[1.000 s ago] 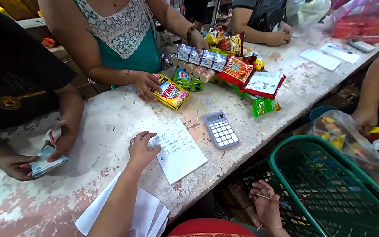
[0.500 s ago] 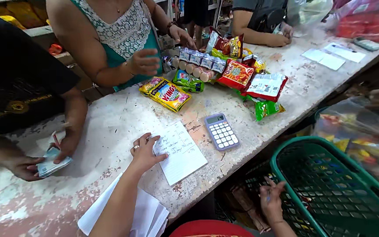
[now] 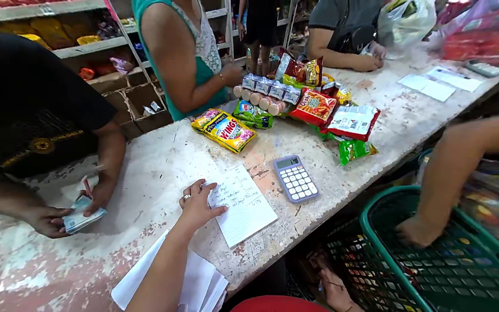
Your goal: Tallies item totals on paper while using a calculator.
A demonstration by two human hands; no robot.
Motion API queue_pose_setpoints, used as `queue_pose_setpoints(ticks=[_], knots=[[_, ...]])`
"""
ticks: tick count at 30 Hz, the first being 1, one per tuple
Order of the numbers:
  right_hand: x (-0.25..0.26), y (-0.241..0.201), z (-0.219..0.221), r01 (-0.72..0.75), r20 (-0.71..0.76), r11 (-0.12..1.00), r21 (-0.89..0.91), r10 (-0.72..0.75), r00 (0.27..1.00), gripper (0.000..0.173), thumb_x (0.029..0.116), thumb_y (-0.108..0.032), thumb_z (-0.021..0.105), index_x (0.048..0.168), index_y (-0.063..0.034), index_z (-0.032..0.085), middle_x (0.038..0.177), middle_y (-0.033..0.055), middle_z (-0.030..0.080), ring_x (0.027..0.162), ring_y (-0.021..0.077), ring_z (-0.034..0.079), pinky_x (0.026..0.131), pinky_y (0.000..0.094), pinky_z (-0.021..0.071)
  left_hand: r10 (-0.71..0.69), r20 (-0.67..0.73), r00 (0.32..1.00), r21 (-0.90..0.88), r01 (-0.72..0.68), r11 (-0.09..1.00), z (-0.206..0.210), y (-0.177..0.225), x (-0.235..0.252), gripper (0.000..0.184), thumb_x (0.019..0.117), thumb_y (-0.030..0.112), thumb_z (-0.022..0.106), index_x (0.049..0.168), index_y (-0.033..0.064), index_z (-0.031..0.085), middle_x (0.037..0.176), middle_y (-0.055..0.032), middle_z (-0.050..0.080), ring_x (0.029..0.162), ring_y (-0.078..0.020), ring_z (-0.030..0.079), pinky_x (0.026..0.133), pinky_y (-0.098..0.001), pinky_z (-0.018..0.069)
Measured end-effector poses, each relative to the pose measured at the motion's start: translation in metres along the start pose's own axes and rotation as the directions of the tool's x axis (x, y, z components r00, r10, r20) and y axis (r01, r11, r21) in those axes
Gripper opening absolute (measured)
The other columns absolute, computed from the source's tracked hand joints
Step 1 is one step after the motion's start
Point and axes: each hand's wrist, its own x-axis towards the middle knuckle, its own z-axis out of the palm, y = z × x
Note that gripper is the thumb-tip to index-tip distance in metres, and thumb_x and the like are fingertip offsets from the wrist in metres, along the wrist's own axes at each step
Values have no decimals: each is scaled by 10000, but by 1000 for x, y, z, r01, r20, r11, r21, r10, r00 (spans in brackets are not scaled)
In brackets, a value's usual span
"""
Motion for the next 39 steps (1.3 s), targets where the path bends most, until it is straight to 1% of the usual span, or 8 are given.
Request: queue_pose_setpoints(ticks=[2,9,17,21,26,30,34,39], knots=[[-4,5,-6,-166,52,983,74,162,985,508,1051,-236,353,1389,63,584,1291,224,685,1103,386,708,954,539,553,-8,8,1000,6,8,1000,0,1,1,805,771,522,850,1465,240,554,1644,-152,287,1483,-438,247,1097,-691,243],[53,-33,-72,-359,-306,918,170,396,866,676,1099,-267,339,1570,157,105,874,193,739,522,233,652,518,454,572,11,-8,1000,-6,-12,1000,1,1,1,812,760,493,869,1458,217,562,1642,-174,288,1486,-464,235,1087,-718,234],[90,-91,-139,197,-604,974,-116,-226,764,248,1086,-295,475,1198,-120,609,829,63,681,700,145,646,719,300,549,64,-46,997,-15,-65,998,5,-3,0,808,755,457,883,1445,167,579,1627,-209,304,1456,-527,247,1043,-770,241],[52,-33,-39,274,-417,949,-154,-314,853,276,974,-174,514,1056,-215,773,660,34,639,622,193,613,747,402,493,77,-53,996,-6,-78,997,4,-6,1,804,762,460,877,1446,164,574,1627,-214,299,1456,-527,242,1036,-768,245],[-2,14,8,-139,67,985,-104,146,987,439,984,-261,522,1380,-136,663,1282,265,653,1188,511,611,1011,732,405,49,-29,998,9,-48,999,2,-4,1,799,769,461,875,1447,169,569,1628,-211,293,1460,-516,240,1049,-750,247],[17,18,0,-773,455,622,121,658,601,549,1127,-363,326,1296,61,631,1286,284,648,1258,397,605,1097,581,430,0,-1,1000,17,0,1000,-3,-1,-1,809,777,492,864,1458,182,558,1637,-197,280,1475,-483,236,1083,-729,232],[87,-52,-102,-513,345,609,604,380,858,525,1075,-279,290,953,29,696,770,52,723,689,142,697,710,349,604,-2,10,1000,5,2,1000,-4,1,0,819,770,511,864,1458,187,561,1636,-192,283,1469,-479,244,1077,-725,233],[176,-123,-180,66,-9,314,947,-179,984,278,989,-460,637,1120,-262,783,1059,-34,780,952,115,745,869,308,622,3,10,1000,-42,-2,999,-2,0,1,826,759,497,878,1460,194,562,1624,-194,300,1466,-473,259,1082,-742,218]])
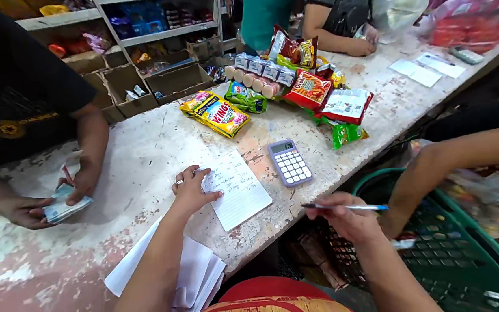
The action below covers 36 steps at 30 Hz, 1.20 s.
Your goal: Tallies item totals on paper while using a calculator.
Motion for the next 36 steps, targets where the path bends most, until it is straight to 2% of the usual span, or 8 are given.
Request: queue_pose_setpoints(ticks=[2,4,7,11,24,28,31,36], knots=[[38,7,28,-30,-38,999,-21,30,999,88,908,-238,761,984,-194,757,989,-12,762,899,137,731,833,347,625,8,8,1000,-22,-7,1000,-1,0,0,842,742,491,892,1457,191,565,1625,-200,299,1465,-485,255,1082,-751,219],[71,28,62,-167,-51,982,-90,163,985,31,900,-99,694,888,-93,666,846,-17,715,783,118,703,782,349,618,12,41,999,-14,-12,1000,-2,-1,-1,893,717,508,904,1476,204,544,1640,-187,270,1472,-482,233,1082,-747,219],[103,68,105,-295,17,926,-237,308,951,173,1007,-147,621,892,-18,610,723,-16,625,648,67,618,670,267,554,18,126,992,42,-24,999,-8,0,-4,985,707,527,903,1538,225,469,1679,-167,198,1509,-477,164,1096,-747,215],[109,101,128,-311,-48,880,-359,315,948,293,938,-200,737,723,-79,580,610,-71,591,538,-15,543,553,172,466,7,167,986,67,-18,998,-9,1,-4,993,719,510,901,1557,252,435,1697,-125,162,1518,-456,150,1091,-723,241],[102,115,132,-187,-71,860,-475,174,982,322,873,-144,696,599,-131,527,563,-115,474,530,-59,429,519,150,351,96,183,978,89,-113,990,-5,-2,-1,1054,725,515,896,1581,168,389,1709,-156,109,1548,-434,109,1142,-702,191],[104,109,123,-245,-142,865,-439,203,969,309,883,-104,679,617,-114,522,566,-89,509,528,-36,489,528,160,418,99,223,970,115,-127,985,-3,0,0,1187,698,606,873,1618,133,292,1713,-189,23,1570,-418,3,1203,-661,98],[104,107,116,-291,-149,869,-400,252,956,302,889,-101,714,635,-106,551,567,-77,566,523,-26,545,533,166,477,120,199,973,87,-140,986,-3,-1,-1,1177,689,580,891,1607,117,319,1704,-216,60,1566,-439,20,1215,-662,85],[99,114,115,-216,-112,861,-461,185,976,324,868,-127,700,597,-126,522,549,-103,483,516,-50,448,507,152,370,106,214,971,114,-133,985,-1,0,0,1196,689,600,882,1619,138,290,1709,-208,32,1567,-436,-1,1213,-663,75]])
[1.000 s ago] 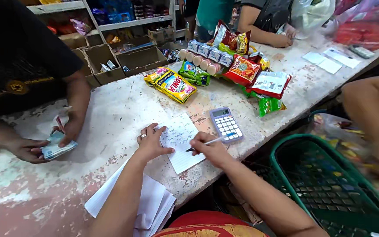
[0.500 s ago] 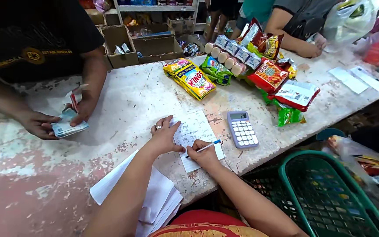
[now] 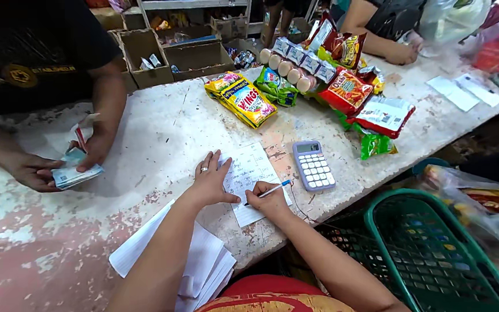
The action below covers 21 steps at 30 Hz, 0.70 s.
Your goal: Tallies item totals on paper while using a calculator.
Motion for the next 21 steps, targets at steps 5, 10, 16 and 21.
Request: queue_pose_setpoints(ticks=[5,10,16,21], knots=[[1,-1,0,-5,-34,999,-42,3,999,319,873,-132,702,605,-115,530,559,-97,485,529,-48,446,522,159,371,-8,16,1000,16,7,1000,0,0,-1,1210,688,612,876,1624,136,275,1712,-198,19,1571,-423,-8,1218,-648,69],[2,-2,-1,10,-3,998,-63,-10,1000,318,869,-132,686,597,-112,523,555,-98,471,523,-50,430,512,155,351,-12,18,1000,25,12,1000,-2,1,-1,1209,692,620,869,1626,140,271,1712,-196,16,1572,-417,-13,1220,-644,61],[3,-3,-3,-18,-8,998,-55,18,1000,335,874,-118,682,595,-123,497,553,-96,462,519,-44,424,511,157,345,-15,20,1000,31,14,999,-1,0,0,1214,692,626,867,1628,143,264,1713,-193,5,1574,-408,-24,1221,-638,54],[2,-2,-1,-9,-40,996,-87,5,999,324,885,-149,696,612,-105,526,563,-85,481,538,-35,442,530,173,362,-10,17,1000,28,10,1000,0,-1,-1,1220,687,632,867,1627,138,266,1712,-197,6,1573,-412,-22,1222,-637,52]])
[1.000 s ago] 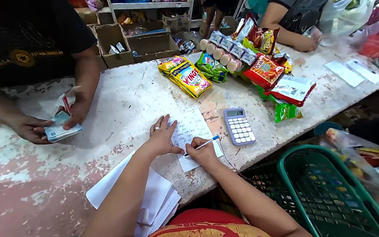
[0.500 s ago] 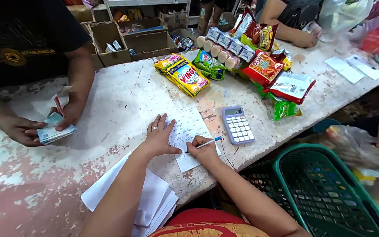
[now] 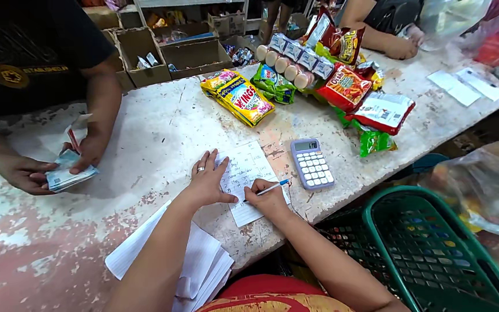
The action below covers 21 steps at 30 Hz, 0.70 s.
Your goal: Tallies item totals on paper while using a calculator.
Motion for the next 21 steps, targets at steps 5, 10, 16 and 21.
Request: queue_pose_setpoints(ticks=[5,10,16,21], knots=[[1,1,-4,-15,36,996,84,12,999,302,875,-109,695,617,-99,539,565,-82,512,529,-36,476,522,164,399,32,-50,998,-37,-34,999,2,-3,-1,1188,674,606,886,1605,123,329,1705,-218,55,1565,-442,15,1207,-674,79],[2,1,-3,-14,30,999,44,13,999,332,878,-118,683,597,-119,506,545,-91,478,513,-39,448,507,167,373,18,-28,999,-25,-18,1000,1,-1,0,1202,680,612,880,1615,125,303,1710,-204,32,1569,-430,-4,1212,-664,66],[0,3,-3,18,-6,999,44,-18,1000,326,872,-94,676,596,-115,503,550,-91,476,518,-45,442,509,156,364,4,-15,1000,-12,-5,1000,0,0,0,1203,686,619,875,1618,130,293,1712,-199,20,1572,-416,-8,1215,-653,58],[-2,5,-1,34,-26,999,34,-33,999,333,878,-110,677,595,-125,503,551,-96,470,525,-45,437,514,160,357,15,-26,1000,-22,-15,1000,2,-2,0,1207,678,621,877,1617,131,299,1710,-203,23,1570,-425,0,1213,-659,62]])
